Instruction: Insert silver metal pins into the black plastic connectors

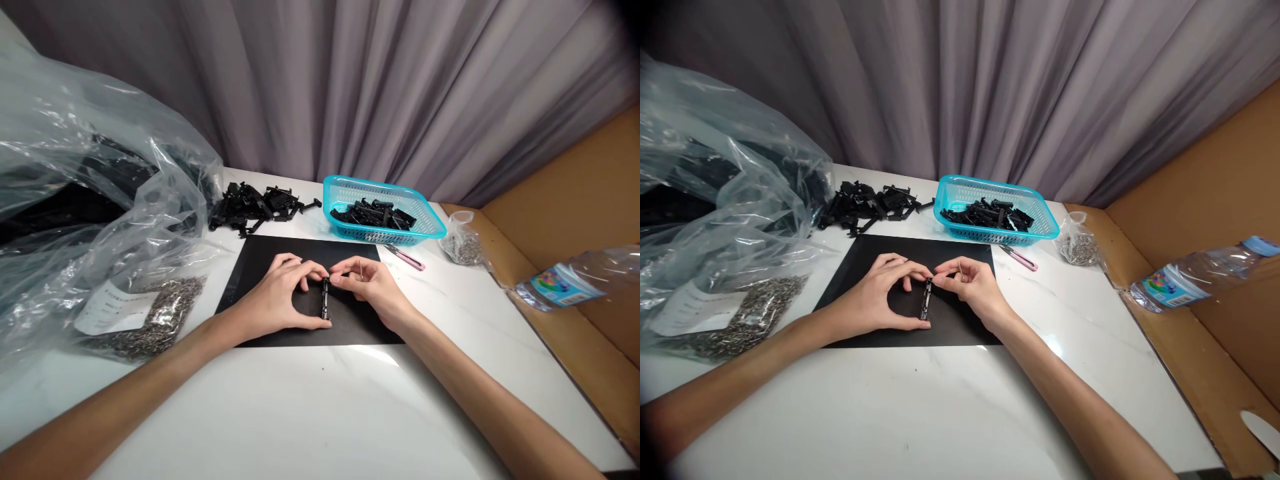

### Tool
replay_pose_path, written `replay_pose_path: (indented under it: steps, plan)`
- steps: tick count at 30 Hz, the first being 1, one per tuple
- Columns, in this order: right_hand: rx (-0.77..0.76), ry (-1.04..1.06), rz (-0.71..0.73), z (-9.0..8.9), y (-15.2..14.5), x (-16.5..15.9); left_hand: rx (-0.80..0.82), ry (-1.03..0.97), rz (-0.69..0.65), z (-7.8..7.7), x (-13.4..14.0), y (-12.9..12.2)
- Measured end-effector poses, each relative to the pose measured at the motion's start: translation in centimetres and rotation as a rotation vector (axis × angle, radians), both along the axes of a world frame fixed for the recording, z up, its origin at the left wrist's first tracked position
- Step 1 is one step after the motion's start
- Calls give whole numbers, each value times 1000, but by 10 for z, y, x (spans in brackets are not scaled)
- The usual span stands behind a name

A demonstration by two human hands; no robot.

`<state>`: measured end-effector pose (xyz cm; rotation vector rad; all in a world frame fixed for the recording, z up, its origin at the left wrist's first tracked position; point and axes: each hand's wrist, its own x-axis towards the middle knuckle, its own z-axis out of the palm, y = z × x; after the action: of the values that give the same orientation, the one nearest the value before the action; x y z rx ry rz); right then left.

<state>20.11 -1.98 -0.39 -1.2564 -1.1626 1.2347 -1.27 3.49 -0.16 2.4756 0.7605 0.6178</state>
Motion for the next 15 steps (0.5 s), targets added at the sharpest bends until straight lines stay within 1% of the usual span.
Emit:
replay_pose_path:
  steps: [8, 15]
  plan:
    - [-16, -40, -23, 4, 0, -3, -44, -45, -17, -1, 2, 2]
    - [-14, -58, 9, 9, 3, -1, -90, -39, -25, 1, 3, 2]
